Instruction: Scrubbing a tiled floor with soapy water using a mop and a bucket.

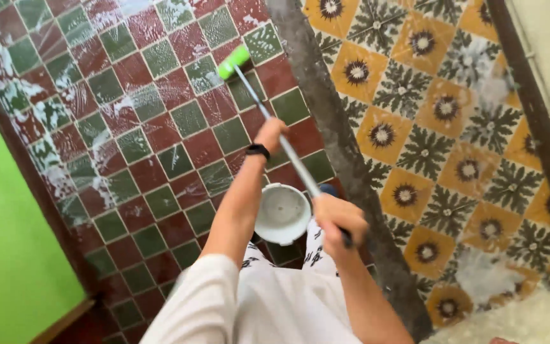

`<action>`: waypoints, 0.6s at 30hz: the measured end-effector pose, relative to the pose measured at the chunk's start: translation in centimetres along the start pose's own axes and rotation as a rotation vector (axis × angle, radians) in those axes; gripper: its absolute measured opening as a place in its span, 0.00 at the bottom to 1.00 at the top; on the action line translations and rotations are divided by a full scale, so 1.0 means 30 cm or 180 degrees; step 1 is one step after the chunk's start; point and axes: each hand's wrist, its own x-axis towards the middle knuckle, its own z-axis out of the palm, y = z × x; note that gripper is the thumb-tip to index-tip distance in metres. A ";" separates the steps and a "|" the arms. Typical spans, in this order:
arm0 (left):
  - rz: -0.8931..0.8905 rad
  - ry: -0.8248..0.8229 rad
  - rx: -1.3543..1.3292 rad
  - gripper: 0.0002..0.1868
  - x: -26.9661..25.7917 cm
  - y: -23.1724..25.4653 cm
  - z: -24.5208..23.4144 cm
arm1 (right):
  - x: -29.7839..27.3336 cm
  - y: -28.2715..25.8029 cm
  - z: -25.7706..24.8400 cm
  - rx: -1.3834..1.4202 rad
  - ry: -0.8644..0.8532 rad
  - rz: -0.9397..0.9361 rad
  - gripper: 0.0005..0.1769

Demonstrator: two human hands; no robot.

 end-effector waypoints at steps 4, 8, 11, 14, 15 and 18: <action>0.0418 0.0374 -0.0159 0.10 0.019 0.319 -0.005 | 0.018 0.016 -0.241 0.0645 -0.0460 0.0028 0.29; -0.0318 0.0290 -0.0185 0.23 -0.108 0.803 0.160 | -0.307 0.043 -0.713 -0.0854 0.0824 0.1467 0.17; -0.0601 -0.0250 -0.0270 0.17 -0.122 0.940 0.244 | 0.069 -0.135 -0.656 0.1311 0.0302 0.0492 0.13; -0.0494 -0.0915 0.0071 0.02 -0.109 0.975 0.262 | 0.020 -0.108 -0.782 0.1236 0.0331 0.0593 0.11; -0.0472 -0.0872 0.0069 0.02 -0.094 0.994 0.267 | 0.032 -0.128 -0.796 0.1232 0.0309 0.0550 0.11; -0.0295 -0.0551 0.0130 0.12 -0.154 1.102 0.282 | 0.012 -0.239 -0.853 0.1058 0.0259 0.0523 0.13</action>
